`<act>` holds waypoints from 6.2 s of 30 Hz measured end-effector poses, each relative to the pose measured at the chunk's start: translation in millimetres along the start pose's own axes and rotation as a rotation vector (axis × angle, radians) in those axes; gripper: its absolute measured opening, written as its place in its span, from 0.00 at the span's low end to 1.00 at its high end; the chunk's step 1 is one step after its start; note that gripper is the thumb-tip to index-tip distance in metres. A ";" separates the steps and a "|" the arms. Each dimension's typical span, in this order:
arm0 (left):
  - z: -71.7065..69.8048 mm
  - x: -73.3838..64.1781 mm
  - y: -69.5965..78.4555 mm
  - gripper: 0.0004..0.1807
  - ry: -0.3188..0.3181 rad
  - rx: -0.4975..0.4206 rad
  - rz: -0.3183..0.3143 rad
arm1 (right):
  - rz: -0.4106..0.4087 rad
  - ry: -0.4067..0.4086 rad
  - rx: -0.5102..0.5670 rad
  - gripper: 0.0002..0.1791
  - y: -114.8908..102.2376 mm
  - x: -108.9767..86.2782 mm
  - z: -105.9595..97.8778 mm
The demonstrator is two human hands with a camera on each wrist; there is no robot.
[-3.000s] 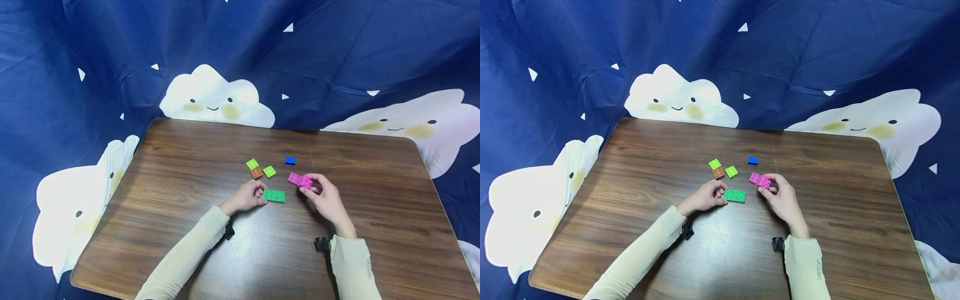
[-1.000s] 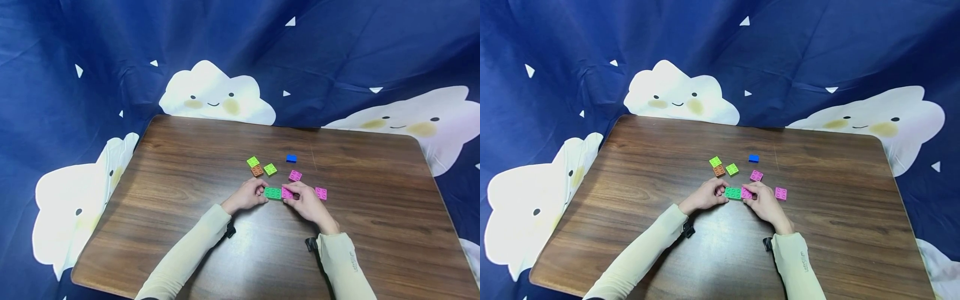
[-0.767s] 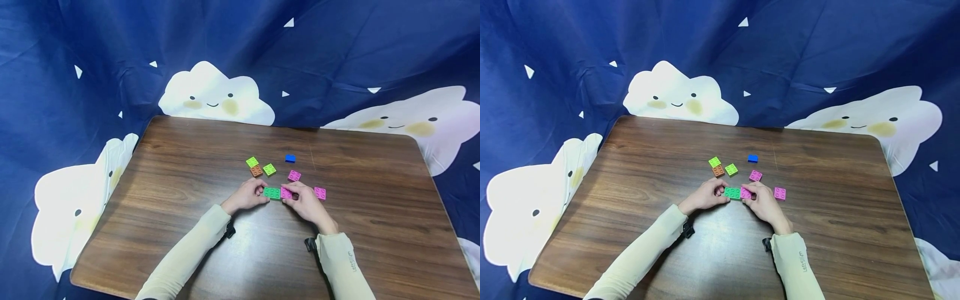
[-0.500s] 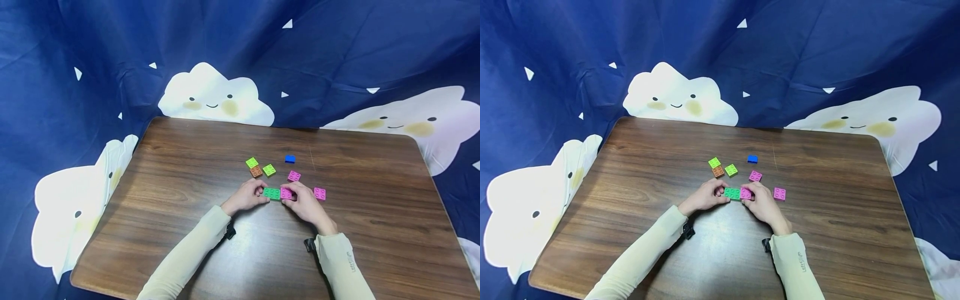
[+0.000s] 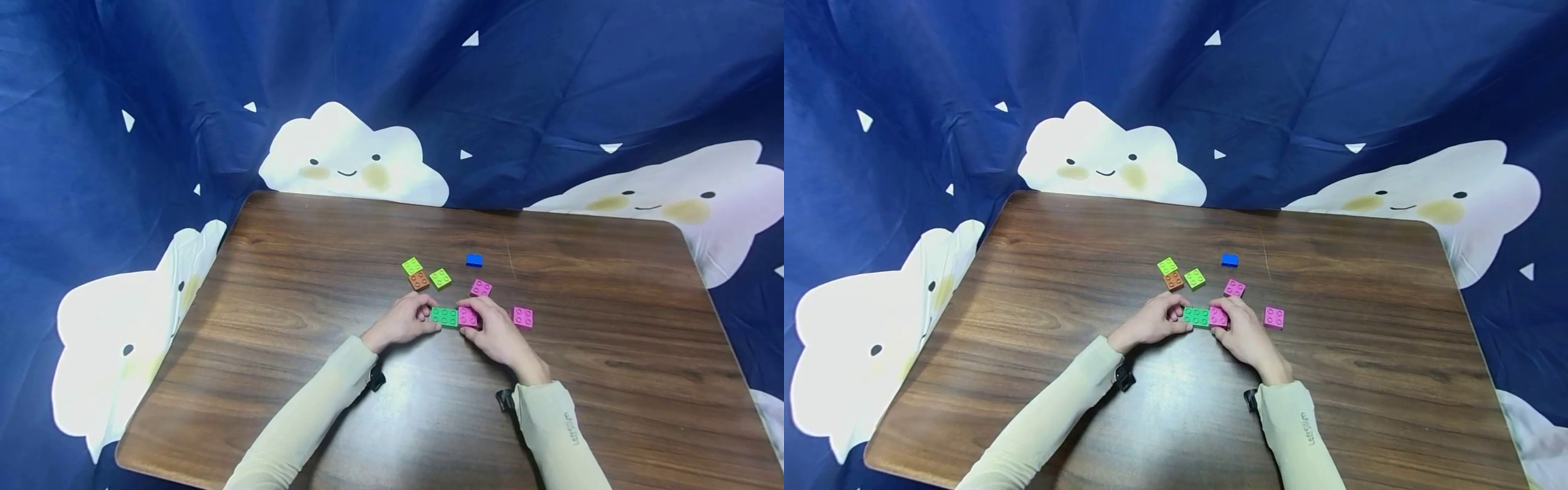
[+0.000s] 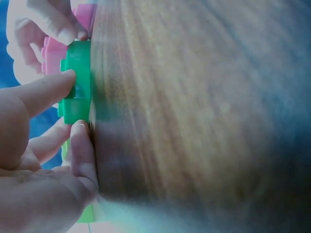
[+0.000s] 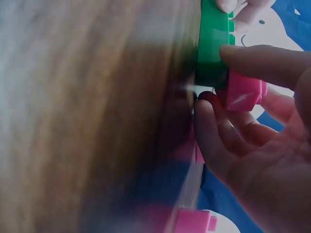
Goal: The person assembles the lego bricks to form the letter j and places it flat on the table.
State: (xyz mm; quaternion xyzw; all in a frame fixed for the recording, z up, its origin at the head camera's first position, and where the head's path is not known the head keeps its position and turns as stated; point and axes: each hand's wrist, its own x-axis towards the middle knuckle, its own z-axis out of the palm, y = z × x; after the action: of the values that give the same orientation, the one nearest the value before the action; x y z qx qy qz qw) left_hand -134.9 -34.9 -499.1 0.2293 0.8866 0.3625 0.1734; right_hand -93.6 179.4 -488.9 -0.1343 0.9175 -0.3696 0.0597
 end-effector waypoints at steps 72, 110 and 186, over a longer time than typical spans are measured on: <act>-0.4 1.6 -4.1 0.22 -0.005 -0.014 0.000 | 0.085 0.102 -0.102 0.26 31.6 12.3 -32.5; -27.5 11.2 -4.4 0.26 0.160 0.251 -0.046 | -0.013 -0.036 0.052 0.22 13.4 0.9 -18.3; -19.7 -3.3 4.6 0.22 0.021 0.113 0.232 | 0.059 -0.094 0.052 0.23 16.1 1.5 -15.5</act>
State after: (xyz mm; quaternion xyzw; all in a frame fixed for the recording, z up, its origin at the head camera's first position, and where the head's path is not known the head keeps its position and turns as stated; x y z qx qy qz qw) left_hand -140.2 -44.9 -481.9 0.3359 0.8748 0.3321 0.1077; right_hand -101.4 200.4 -489.0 -0.1229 0.9073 -0.3849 0.1170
